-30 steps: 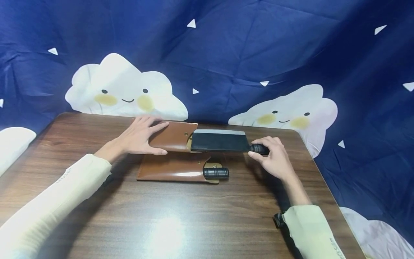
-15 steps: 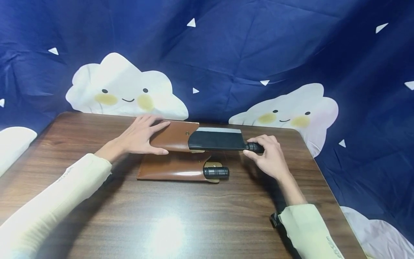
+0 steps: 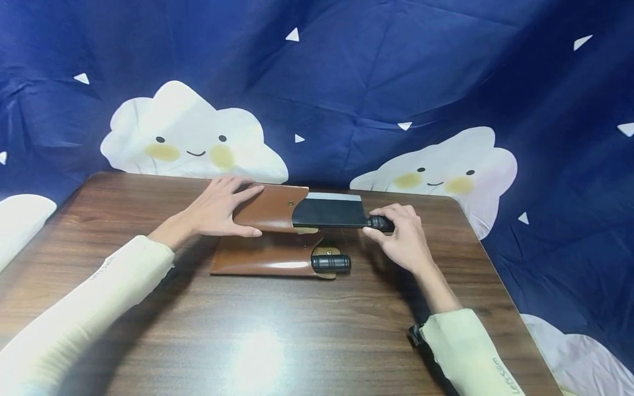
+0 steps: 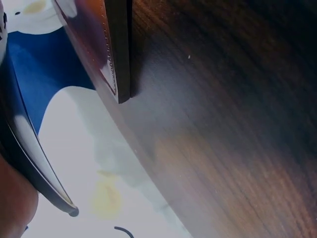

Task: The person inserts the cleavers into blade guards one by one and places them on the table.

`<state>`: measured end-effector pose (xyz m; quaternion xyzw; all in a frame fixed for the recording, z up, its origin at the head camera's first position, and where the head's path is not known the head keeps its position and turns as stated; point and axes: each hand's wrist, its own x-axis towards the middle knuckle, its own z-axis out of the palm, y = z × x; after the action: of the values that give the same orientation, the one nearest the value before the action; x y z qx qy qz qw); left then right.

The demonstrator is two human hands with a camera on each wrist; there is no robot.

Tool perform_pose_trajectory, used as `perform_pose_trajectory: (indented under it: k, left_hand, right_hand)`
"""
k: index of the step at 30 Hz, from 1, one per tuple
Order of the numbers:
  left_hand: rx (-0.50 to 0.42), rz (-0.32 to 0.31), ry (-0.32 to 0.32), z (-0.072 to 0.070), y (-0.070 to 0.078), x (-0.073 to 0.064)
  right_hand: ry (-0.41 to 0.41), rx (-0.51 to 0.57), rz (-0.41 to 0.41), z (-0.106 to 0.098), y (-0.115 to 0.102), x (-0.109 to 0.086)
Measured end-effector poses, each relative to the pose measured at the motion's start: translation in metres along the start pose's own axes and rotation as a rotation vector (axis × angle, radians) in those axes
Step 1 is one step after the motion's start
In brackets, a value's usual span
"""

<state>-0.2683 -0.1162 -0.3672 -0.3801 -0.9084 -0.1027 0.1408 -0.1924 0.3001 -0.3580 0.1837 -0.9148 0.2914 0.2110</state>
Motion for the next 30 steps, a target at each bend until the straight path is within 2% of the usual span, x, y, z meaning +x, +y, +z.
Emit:
perform_pose_trajectory:
  k: [12,18,30]
  left_hand:
    - [0.024,-0.007,0.005,0.004,0.003,0.001]
    - [0.011,0.005,0.029,0.007,0.005,0.002]
    - [0.006,0.001,0.007,0.015,0.005,0.004]
  right_hand:
    - [0.008,0.005,-0.012,0.013,-0.01,0.001]
    - [0.017,0.003,-0.028,0.017,-0.012,0.001]
    - [0.03,0.017,-0.04,0.024,-0.018,-0.001]
